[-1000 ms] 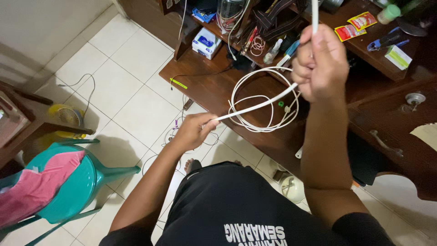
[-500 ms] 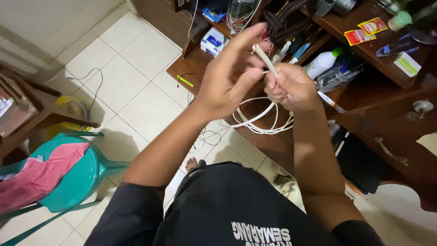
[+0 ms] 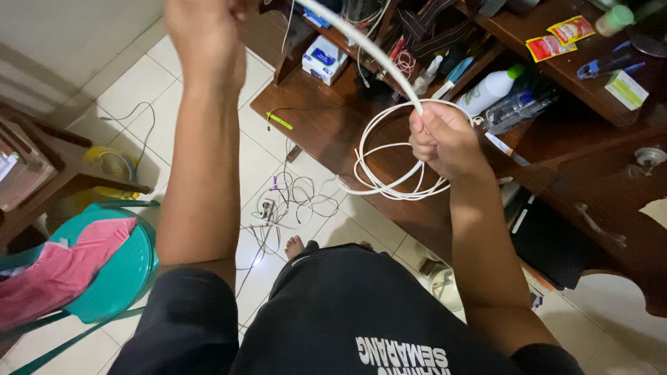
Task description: The person picks up a white cable from a shelf and coils it into a circular loop by hand.
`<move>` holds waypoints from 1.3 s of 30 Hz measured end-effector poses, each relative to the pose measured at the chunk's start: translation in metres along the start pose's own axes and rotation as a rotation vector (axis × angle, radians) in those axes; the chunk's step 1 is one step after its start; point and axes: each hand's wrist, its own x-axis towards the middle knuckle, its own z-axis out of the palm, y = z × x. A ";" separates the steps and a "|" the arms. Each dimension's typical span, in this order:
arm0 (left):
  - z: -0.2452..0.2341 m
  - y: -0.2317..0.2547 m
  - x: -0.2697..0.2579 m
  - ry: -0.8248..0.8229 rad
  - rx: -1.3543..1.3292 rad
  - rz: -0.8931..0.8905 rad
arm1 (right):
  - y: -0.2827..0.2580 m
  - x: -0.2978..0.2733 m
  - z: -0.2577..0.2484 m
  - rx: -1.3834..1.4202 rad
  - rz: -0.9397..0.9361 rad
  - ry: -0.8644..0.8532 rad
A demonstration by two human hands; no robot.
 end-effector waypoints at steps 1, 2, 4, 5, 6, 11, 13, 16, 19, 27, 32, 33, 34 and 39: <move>0.000 -0.012 -0.002 0.037 0.117 -0.060 | 0.001 0.000 0.000 0.025 0.001 0.016; 0.004 -0.023 -0.007 0.073 0.233 -0.121 | 0.001 0.001 0.001 0.049 0.002 0.032; 0.020 -0.049 -0.051 -0.231 0.406 -0.328 | -0.003 0.013 0.004 0.054 -0.012 0.097; 0.031 -0.061 -0.077 -0.547 0.391 -0.217 | -0.005 0.017 0.006 0.056 -0.017 0.130; 0.043 -0.069 -0.106 -0.736 0.547 0.164 | -0.007 0.018 0.011 0.100 -0.014 0.148; 0.083 -0.080 -0.204 -0.770 0.231 -0.503 | -0.028 0.025 0.020 0.224 0.014 0.085; 0.089 -0.074 -0.223 -0.728 0.390 -0.577 | -0.032 0.022 0.013 0.297 -0.007 -0.040; 0.094 -0.059 -0.232 -0.770 0.634 -0.360 | -0.036 0.020 -0.011 0.344 -0.064 -0.311; 0.093 -0.041 -0.203 -0.599 0.467 -0.142 | -0.031 0.033 -0.045 0.447 -0.142 -0.537; 0.113 -0.001 -0.123 -0.662 0.718 0.577 | 0.076 0.044 -0.082 0.780 0.098 -0.198; 0.120 -0.009 -0.107 -0.426 0.594 0.485 | 0.136 0.052 -0.070 0.756 0.228 -0.001; 0.120 -0.007 -0.105 -0.390 0.590 0.329 | 0.143 0.051 -0.066 0.764 0.243 -0.062; 0.120 -0.006 -0.105 -0.358 0.584 0.172 | 0.150 0.047 -0.063 0.771 0.257 -0.123; 0.116 -0.003 -0.114 -0.448 0.452 0.280 | 0.168 0.032 -0.054 0.781 0.291 -0.184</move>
